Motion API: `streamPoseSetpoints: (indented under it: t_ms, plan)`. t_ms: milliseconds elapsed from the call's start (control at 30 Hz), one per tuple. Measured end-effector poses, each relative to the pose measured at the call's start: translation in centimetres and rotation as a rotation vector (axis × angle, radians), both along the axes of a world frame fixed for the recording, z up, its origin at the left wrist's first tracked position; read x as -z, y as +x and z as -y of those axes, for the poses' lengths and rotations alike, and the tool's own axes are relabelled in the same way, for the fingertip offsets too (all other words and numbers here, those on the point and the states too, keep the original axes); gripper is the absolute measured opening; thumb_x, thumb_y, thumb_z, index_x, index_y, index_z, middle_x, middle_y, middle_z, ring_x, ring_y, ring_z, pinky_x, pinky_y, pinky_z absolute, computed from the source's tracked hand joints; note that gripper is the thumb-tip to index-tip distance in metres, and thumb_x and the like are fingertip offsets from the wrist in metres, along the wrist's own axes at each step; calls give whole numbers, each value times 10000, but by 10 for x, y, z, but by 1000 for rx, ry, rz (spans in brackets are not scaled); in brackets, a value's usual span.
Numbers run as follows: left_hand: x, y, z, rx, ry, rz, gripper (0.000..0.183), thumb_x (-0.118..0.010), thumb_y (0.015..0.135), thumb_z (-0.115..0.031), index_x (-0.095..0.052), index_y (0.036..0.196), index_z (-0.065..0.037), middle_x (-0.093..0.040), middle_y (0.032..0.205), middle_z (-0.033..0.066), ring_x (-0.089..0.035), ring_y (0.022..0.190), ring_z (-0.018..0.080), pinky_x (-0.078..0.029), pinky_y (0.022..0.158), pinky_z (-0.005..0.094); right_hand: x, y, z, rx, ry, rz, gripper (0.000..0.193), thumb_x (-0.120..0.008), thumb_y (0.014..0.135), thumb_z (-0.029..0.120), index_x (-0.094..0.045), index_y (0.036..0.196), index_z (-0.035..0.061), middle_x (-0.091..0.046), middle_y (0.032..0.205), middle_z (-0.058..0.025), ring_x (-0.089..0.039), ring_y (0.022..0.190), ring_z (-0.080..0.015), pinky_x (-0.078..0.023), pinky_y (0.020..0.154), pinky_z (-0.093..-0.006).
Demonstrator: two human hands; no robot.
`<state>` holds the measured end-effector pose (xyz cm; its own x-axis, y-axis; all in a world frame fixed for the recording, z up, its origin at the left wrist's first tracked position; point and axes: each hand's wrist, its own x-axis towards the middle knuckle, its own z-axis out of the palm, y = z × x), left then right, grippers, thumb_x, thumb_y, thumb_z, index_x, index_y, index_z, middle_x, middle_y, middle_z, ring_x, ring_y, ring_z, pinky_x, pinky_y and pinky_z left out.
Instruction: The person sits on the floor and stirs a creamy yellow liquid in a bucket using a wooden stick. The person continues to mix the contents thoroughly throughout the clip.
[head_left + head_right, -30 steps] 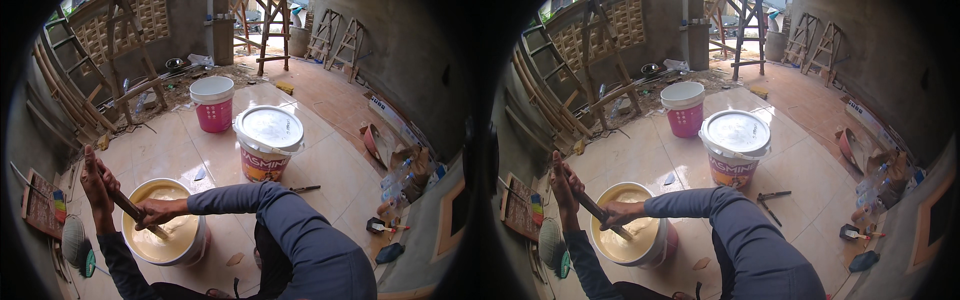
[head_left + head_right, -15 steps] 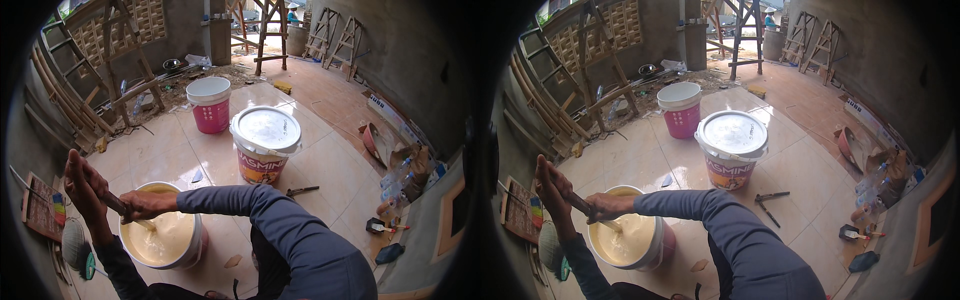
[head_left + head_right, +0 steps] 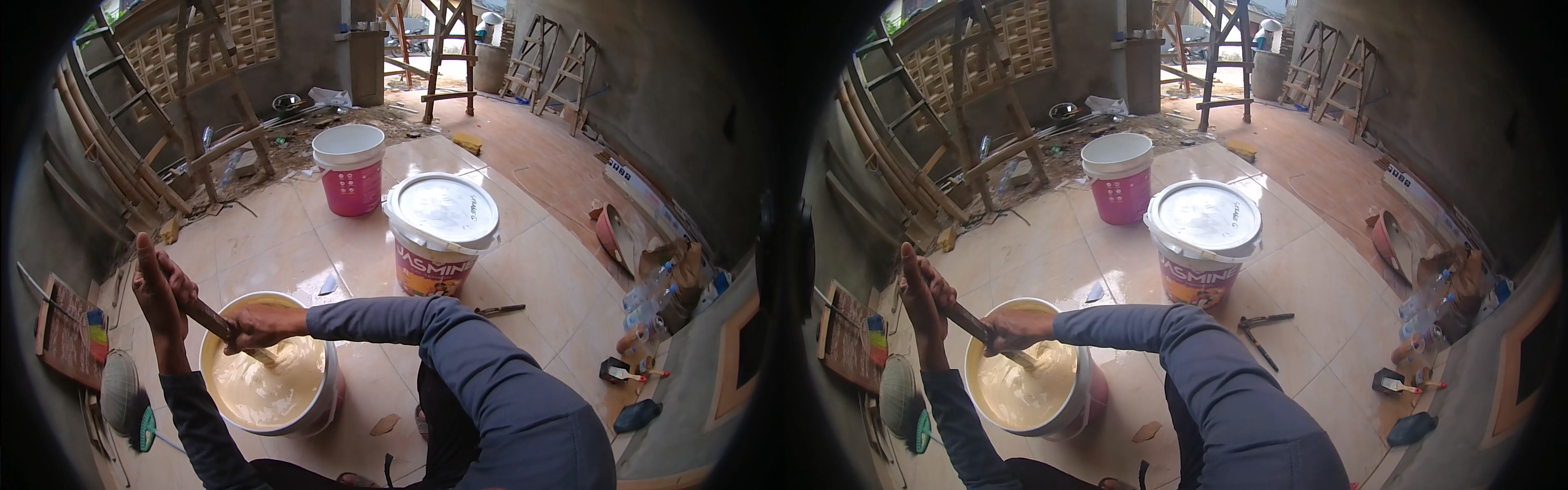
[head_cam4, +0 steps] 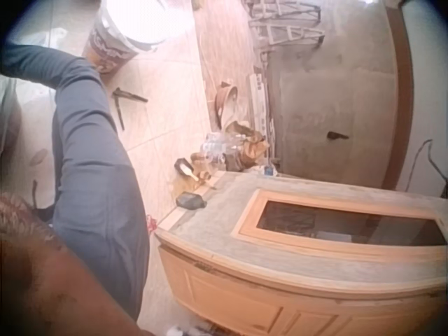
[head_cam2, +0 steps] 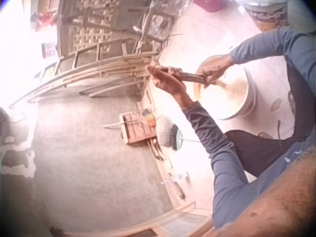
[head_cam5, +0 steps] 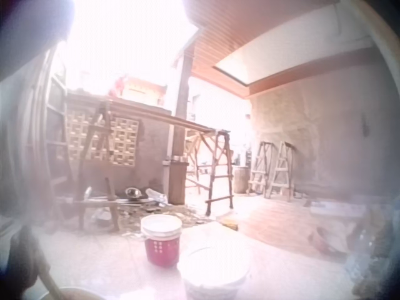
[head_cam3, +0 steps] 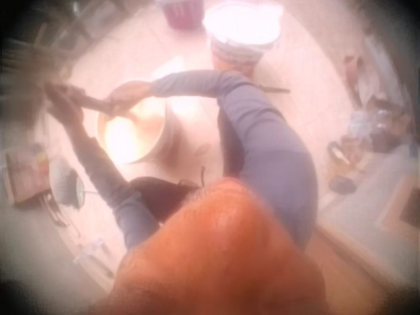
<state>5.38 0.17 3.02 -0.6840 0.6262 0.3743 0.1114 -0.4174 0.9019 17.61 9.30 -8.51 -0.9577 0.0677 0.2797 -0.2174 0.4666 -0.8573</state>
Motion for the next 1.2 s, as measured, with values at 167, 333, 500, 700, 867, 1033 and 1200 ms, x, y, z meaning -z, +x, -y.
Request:
streamPoseSetpoints:
  t_ms: [167, 333, 500, 700, 867, 1033, 1200]
  plan:
    - [2, -7, 9, -12, -76, 18, 523, -603, 996, -621, -443, 788, -169, -347, 510, -78, -365, 367, 42, -345, 356, 243, 26, -18, 19, -186, -195, -8, 277, -772, 910, 218, -555, 877, 50, -581, 761, -29, -578, 745, -139, -471, 700, -337]
    - [-8, 1, 19, -27, -58, -49, 494, -627, 1004, -572, -452, 773, -172, -350, 497, -80, -349, 351, 36, -313, 337, 233, 19, -20, 32, -258, -260, -61, 272, -765, 938, 205, -543, 899, 53, -573, 773, -27, -575, 747, -141, -468, 693, -334]
    - [-14, 6, 18, -29, 24, -124, 482, -630, 1013, -544, -472, 782, -152, -350, 509, -70, -326, 357, 37, -295, 340, 234, 9, -28, 29, -153, -156, -153, 279, -761, 942, 222, -549, 918, 43, -592, 771, -60, -596, 743, -175, -477, 687, -346]
    - [19, -5, -5, 102, 204, -7, 509, -547, 1037, -588, -473, 829, -130, -348, 552, -48, -302, 392, 53, -305, 369, 240, 25, -36, -4, 49, 27, -263, 294, -771, 913, 198, -534, 930, 26, -614, 783, -119, -620, 754, -265, -498, 709, -389]
    - [23, -12, -9, 105, 155, -133, 525, -533, 1039, -602, -459, 812, -135, -353, 539, -42, -318, 392, 62, -334, 386, 259, 5, -17, -9, 90, 112, -161, 278, -759, 907, 189, -539, 952, 25, -605, 751, -144, -599, 708, -334, -488, 700, -431]
    - [10, -14, -3, 76, 70, -90, 541, -554, 1021, -622, -438, 789, -147, -363, 527, -44, -359, 387, 65, -354, 386, 254, 12, -21, -9, 59, 128, -119, 292, -769, 902, 232, -563, 914, 26, -620, 743, -140, -595, 686, -327, -481, 675, -417]
    - [7, -28, 10, 37, -51, -68, 543, -550, 1002, -661, -429, 810, -168, -349, 536, -67, -369, 387, 50, -383, 380, 249, 13, -22, 11, -75, 2, -21, 272, -768, 906, 210, -556, 917, 40, -658, 762, -107, -645, 720, -246, -497, 676, -388]
